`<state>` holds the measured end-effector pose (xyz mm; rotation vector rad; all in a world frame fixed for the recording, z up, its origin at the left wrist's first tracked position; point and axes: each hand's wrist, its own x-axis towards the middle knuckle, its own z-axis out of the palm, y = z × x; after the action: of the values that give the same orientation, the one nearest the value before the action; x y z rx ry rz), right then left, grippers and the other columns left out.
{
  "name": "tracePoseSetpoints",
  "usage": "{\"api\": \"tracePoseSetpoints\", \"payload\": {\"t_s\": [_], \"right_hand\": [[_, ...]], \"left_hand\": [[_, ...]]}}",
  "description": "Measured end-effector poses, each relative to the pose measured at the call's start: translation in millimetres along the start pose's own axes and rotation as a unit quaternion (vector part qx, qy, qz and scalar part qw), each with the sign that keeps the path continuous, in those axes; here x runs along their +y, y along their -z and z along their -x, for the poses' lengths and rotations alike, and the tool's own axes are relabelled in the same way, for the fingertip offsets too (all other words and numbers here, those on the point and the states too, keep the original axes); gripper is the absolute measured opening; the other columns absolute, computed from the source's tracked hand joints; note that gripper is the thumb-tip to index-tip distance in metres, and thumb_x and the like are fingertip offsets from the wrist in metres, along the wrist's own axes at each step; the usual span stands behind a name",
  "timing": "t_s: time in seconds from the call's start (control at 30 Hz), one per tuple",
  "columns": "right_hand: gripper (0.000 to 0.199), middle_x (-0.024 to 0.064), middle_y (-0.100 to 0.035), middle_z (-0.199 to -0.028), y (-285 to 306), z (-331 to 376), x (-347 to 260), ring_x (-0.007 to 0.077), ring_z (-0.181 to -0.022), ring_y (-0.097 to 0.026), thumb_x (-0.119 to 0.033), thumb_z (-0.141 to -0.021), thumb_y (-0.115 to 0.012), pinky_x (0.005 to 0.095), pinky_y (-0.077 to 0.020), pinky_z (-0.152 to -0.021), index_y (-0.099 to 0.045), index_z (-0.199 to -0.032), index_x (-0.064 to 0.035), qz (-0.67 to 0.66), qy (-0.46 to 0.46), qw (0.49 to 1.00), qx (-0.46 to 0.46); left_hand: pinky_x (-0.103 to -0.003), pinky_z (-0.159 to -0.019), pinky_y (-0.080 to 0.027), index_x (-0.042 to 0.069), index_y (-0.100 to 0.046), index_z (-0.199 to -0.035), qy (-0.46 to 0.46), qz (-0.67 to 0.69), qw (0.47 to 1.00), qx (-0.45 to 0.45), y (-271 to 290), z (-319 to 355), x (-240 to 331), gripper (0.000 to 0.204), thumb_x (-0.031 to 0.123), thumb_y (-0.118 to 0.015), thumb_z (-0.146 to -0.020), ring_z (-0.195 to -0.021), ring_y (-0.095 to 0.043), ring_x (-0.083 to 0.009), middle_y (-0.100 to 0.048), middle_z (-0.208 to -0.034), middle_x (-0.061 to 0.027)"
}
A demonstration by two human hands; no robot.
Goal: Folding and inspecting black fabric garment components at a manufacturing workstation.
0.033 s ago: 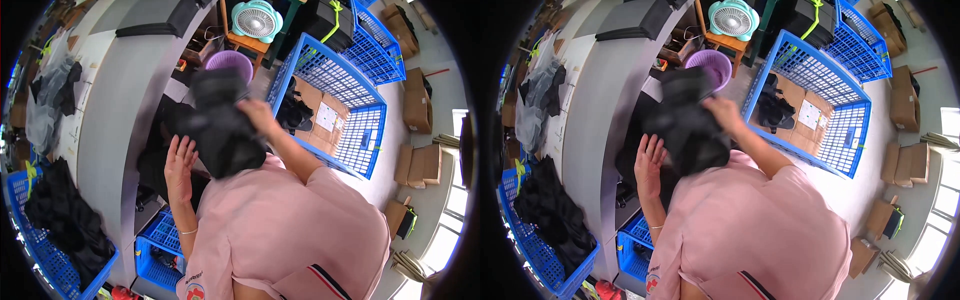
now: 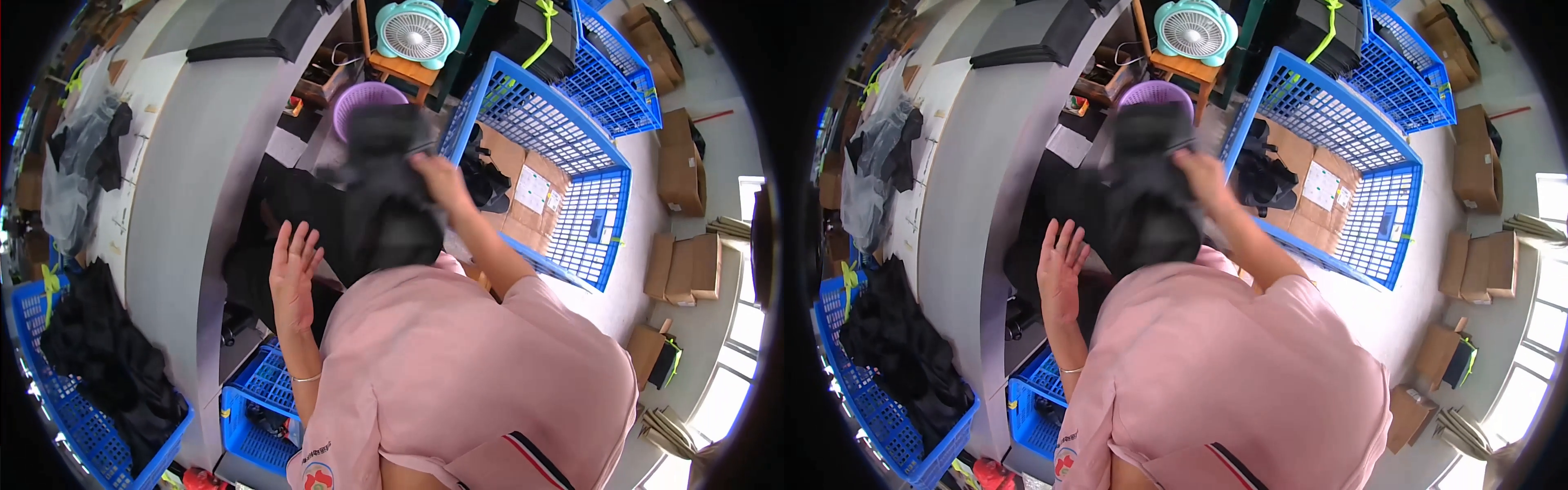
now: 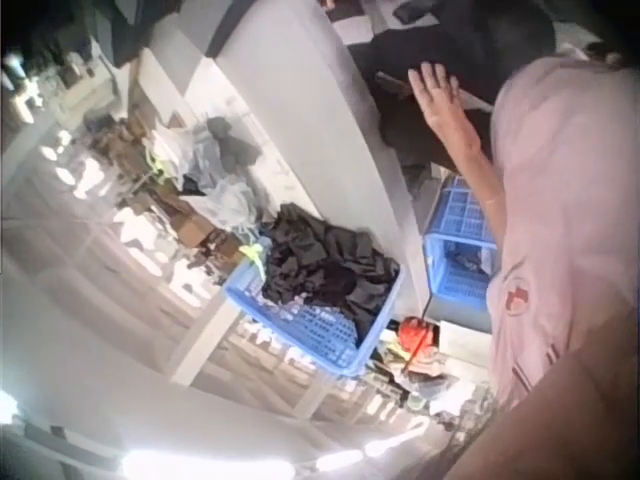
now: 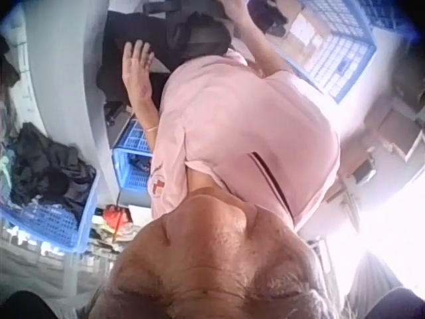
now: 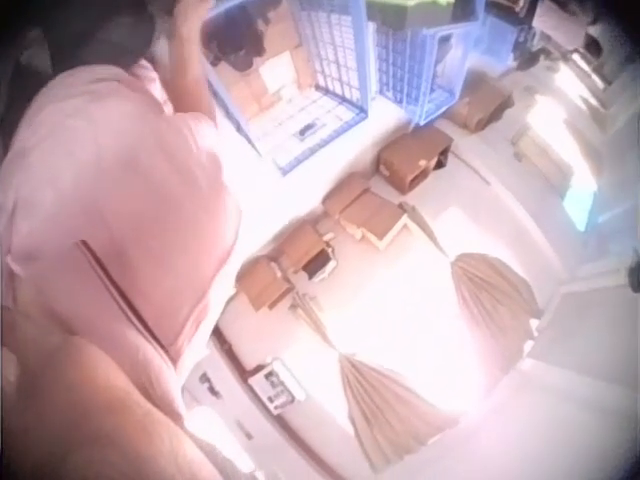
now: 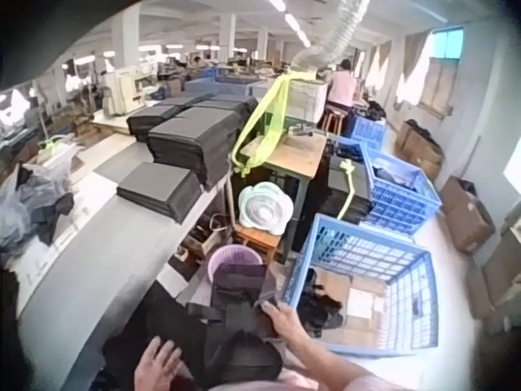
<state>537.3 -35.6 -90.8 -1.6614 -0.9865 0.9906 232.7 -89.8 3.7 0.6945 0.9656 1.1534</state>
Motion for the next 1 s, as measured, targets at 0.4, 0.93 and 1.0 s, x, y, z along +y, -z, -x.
{"api": "tracePoseSetpoints", "payload": {"t_s": [0.4,0.93,1.0], "right_hand": [[0.059,0.0188,-0.069,-0.106,293,-74,72,0.0287,-0.099,-0.065,-0.046,-0.089,-0.068,0.0377,-0.05,-0.088,-0.063,-0.115,0.0072,0.123,-0.07,0.904,0.403],[0.029,0.0136,-0.072,-0.087,143,49,308,0.0278,-0.085,-0.069,-0.032,-0.087,-0.066,0.0416,-0.0524,-0.076,-0.073,-0.103,-0.0081,0.491,-0.132,0.855,0.098],[0.027,0.0139,-0.072,-0.089,135,39,285,0.0273,-0.085,-0.069,-0.029,-0.086,-0.067,0.0406,-0.0528,-0.077,-0.073,-0.101,-0.0075,0.403,-0.172,0.897,0.058]], "left_hand": [[-0.035,-0.098,-0.049,0.003,-0.052,-0.137,0.073,-0.073,0.986,0.131,71,17,-12,0.045,0.026,-0.059,-0.099,-0.119,-0.06,-0.0238,-0.057,-0.136,-0.014],[-0.032,-0.09,-0.053,0.002,-0.055,-0.134,0.033,-0.115,0.977,0.175,107,2,-10,0.04,0.022,-0.059,-0.099,-0.114,-0.063,-0.0217,-0.06,-0.132,-0.0131],[-0.032,-0.09,-0.053,0.001,-0.057,-0.131,0.018,-0.173,0.971,0.163,97,-12,-3,0.037,0.018,-0.06,-0.099,-0.112,-0.063,-0.0204,-0.061,-0.13,-0.0122]]}}
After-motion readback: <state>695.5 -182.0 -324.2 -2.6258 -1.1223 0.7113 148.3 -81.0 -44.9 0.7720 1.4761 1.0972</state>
